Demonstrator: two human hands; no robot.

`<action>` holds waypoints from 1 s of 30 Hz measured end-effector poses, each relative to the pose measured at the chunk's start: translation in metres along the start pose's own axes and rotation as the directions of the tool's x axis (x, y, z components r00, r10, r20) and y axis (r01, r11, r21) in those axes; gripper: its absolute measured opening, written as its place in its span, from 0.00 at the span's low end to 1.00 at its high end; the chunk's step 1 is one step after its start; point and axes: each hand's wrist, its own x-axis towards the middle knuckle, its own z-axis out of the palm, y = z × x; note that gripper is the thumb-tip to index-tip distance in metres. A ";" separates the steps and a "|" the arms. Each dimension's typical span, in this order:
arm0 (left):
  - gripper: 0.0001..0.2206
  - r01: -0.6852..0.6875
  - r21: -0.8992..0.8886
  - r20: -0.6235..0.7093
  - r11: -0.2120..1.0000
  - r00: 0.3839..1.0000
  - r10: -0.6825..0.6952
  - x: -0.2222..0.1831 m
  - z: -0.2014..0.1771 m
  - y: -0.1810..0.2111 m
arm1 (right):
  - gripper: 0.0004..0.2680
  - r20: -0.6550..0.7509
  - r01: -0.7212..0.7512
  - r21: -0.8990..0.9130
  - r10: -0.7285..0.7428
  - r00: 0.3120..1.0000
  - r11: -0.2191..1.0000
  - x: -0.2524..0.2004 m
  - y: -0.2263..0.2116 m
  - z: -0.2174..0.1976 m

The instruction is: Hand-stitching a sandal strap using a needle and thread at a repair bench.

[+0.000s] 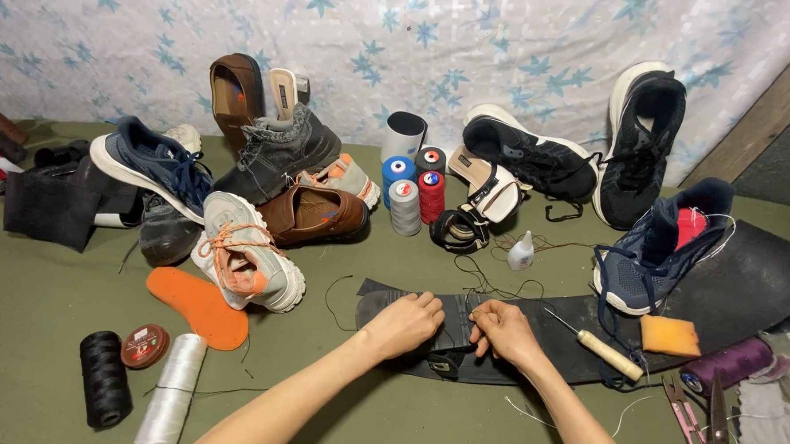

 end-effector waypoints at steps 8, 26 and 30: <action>0.04 0.005 -0.186 0.070 0.983 0.998 0.008 0.001 0.005 -0.012 | 0.05 -0.010 -0.035 -0.038 0.035 0.999 0.999 -0.008 -0.014 0.001; 0.05 0.200 -0.603 0.014 0.772 0.971 -0.240 -0.005 -0.024 -0.022 | 0.08 -0.032 0.054 -0.047 -0.056 0.998 0.997 -0.001 -0.006 0.002; 0.06 0.280 -0.458 0.107 0.843 0.959 -0.261 -0.003 -0.037 -0.035 | 0.09 -0.026 0.049 -0.035 -0.050 0.998 0.998 -0.001 -0.005 0.001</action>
